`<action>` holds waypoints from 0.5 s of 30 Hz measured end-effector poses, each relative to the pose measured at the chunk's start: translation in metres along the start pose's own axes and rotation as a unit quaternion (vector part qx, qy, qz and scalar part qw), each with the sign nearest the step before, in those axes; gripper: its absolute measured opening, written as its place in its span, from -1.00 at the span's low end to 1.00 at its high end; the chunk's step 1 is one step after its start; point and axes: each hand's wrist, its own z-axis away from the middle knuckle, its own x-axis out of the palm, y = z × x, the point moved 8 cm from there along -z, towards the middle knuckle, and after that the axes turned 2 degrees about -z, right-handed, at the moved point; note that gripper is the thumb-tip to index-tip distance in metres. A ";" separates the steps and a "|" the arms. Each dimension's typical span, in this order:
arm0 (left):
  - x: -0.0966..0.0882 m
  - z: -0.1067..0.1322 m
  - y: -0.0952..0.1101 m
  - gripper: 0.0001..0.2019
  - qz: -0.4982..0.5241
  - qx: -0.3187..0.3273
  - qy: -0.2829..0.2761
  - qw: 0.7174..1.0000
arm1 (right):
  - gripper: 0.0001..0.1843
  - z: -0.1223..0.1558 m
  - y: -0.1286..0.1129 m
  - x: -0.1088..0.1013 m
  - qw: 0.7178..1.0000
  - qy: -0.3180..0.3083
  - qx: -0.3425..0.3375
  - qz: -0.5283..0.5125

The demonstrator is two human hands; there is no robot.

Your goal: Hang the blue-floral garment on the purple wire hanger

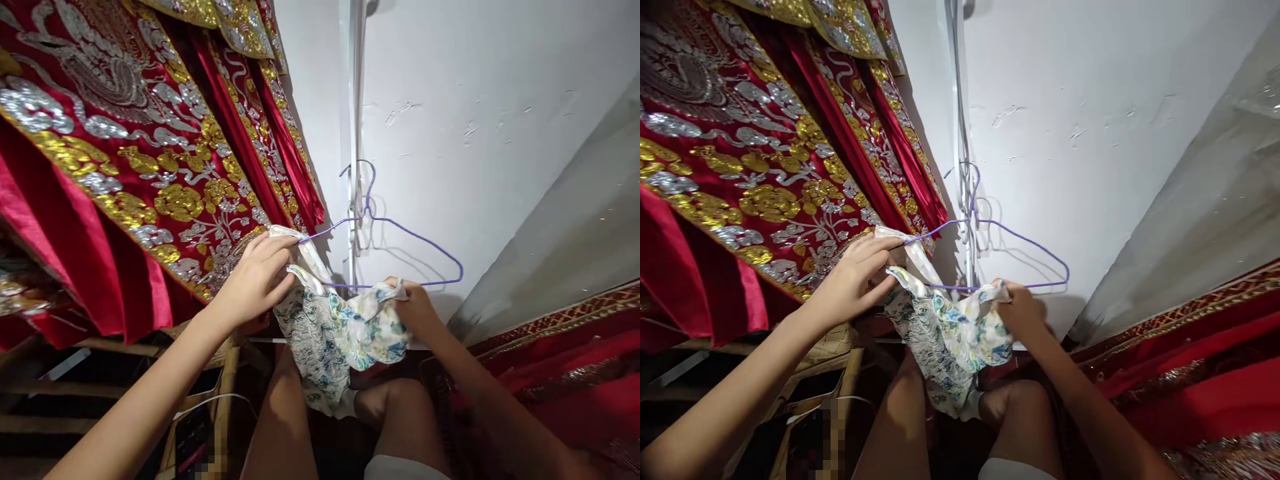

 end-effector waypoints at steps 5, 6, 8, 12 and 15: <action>0.010 -0.028 -0.013 -0.80 0.047 -0.083 0.064 0.993 | -0.84 0.022 -0.014 0.010 0.999 0.018 -0.048 -0.006; 0.013 -0.028 -0.015 -0.76 0.048 -0.088 0.077 0.992 | -0.77 0.027 -0.016 0.000 0.996 0.063 -0.070 -0.001; 0.017 -0.026 -0.014 -0.71 0.037 -0.080 0.091 0.992 | -0.50 0.042 -0.018 -0.032 0.977 0.192 -0.098 0.005; 0.016 -0.019 -0.008 -0.68 0.018 -0.080 0.101 0.992 | -0.02 0.059 -0.023 -0.095 0.943 0.326 -0.060 0.010; 0.014 -0.019 -0.009 -0.67 0.033 -0.093 0.099 0.990 | -0.40 0.049 -0.035 -0.123 0.962 0.269 -0.024 0.031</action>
